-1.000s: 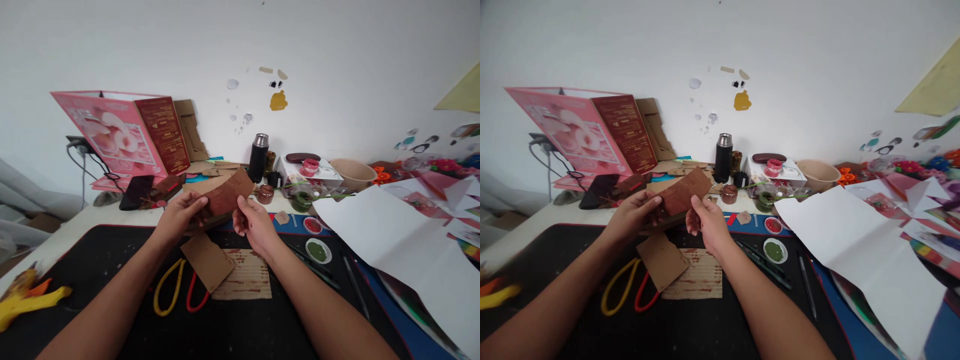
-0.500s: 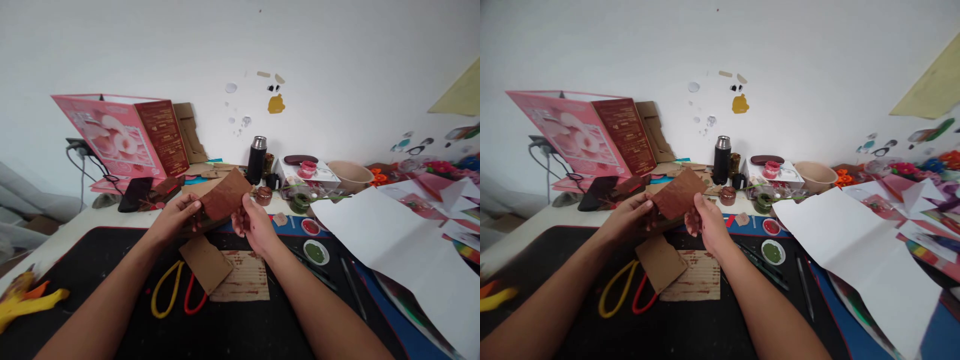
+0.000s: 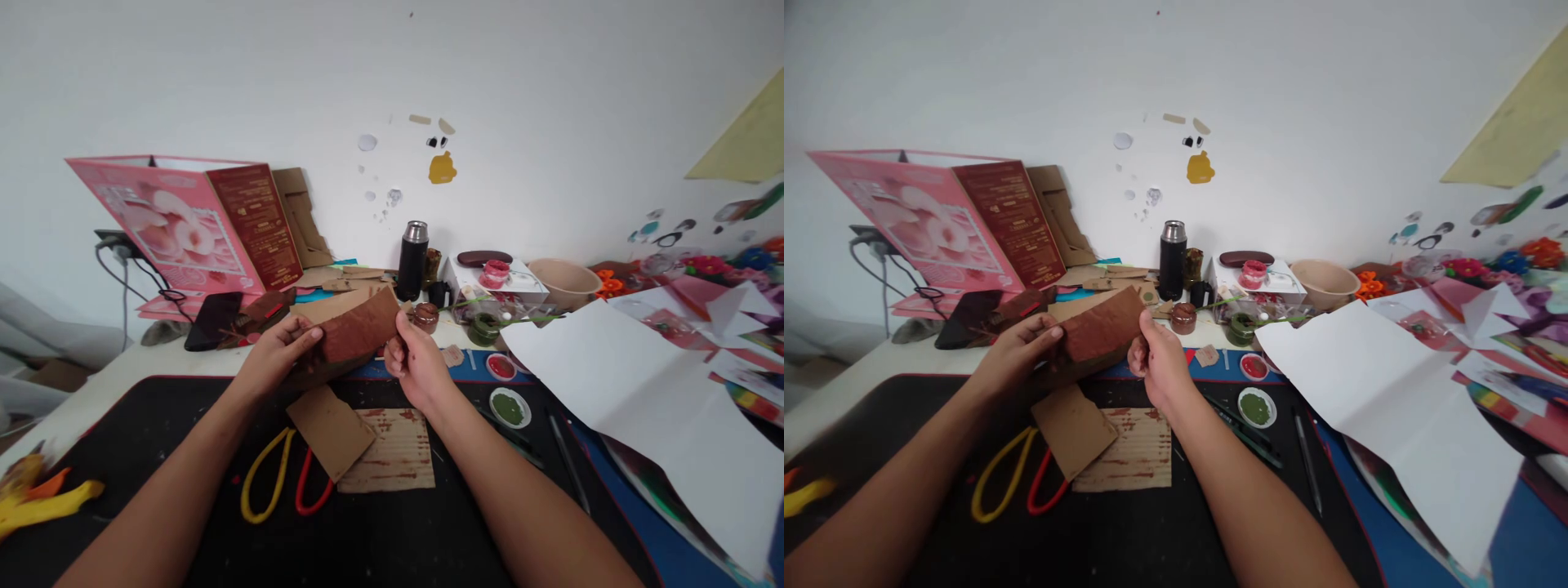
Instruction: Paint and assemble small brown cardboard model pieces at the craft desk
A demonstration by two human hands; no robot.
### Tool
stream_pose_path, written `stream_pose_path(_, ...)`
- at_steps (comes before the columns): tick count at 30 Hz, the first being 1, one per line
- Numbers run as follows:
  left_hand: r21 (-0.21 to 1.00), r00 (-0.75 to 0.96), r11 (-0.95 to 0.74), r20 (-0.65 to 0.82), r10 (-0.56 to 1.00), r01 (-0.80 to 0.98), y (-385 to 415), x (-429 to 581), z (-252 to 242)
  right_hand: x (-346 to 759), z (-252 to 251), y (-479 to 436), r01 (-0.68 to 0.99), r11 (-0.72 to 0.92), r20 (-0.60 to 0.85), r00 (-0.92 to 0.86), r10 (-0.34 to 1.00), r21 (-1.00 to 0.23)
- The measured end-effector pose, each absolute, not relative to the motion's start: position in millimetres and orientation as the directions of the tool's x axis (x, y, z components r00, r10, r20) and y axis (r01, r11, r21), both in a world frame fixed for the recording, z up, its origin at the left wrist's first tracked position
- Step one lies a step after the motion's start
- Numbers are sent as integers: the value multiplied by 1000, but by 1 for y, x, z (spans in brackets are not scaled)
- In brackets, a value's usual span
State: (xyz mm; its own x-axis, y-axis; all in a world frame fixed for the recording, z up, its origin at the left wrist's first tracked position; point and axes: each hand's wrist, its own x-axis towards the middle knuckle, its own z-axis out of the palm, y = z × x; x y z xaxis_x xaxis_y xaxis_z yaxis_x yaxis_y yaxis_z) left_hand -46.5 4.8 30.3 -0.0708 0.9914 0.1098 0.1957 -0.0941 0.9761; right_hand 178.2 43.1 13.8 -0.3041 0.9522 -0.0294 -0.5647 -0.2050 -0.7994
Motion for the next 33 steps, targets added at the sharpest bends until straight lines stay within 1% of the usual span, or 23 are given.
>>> stream_pose_path(5,979,-51,-73,84,995,190,5,-47,29,179,13,44,-569,-233,-56,-310,949,-789)
stream_pose_path(11,977,-8,-74,77,997,198,6,-61,26,182,15,46,-544,-231,-62,-312,948,-806)
stream_pose_path(17,983,55,8,-18,998,183,5,-67,26,184,13,48,-519,-193,-36,-296,954,-833)
stream_pose_path(19,991,37,8,-13,999,131,6,-65,26,184,13,47,-499,-209,-40,-327,944,-841)
stream_pose_path(22,997,-10,-27,26,1000,-77,7,-59,28,184,14,46,-507,-226,-46,-343,938,-832)
stream_pose_path(24,983,2,-24,25,1000,-180,7,-55,29,185,15,47,-547,-226,-42,-328,944,-806)
stream_pose_path(25,982,23,-6,10,1000,-187,7,-54,29,186,15,48,-570,-227,-38,-324,945,-790)
stream_pose_path(28,987,71,91,-82,994,-136,7,-53,28,188,16,51,-620,-232,-24,-324,946,-749)
stream_pose_path(30,979,48,130,-124,991,-157,7,-55,27,189,15,52,-625,-232,-21,-325,945,-746)
stream_pose_path(33,962,-17,121,-129,992,-244,6,-59,27,188,14,51,-600,-230,-32,-321,946,-766)
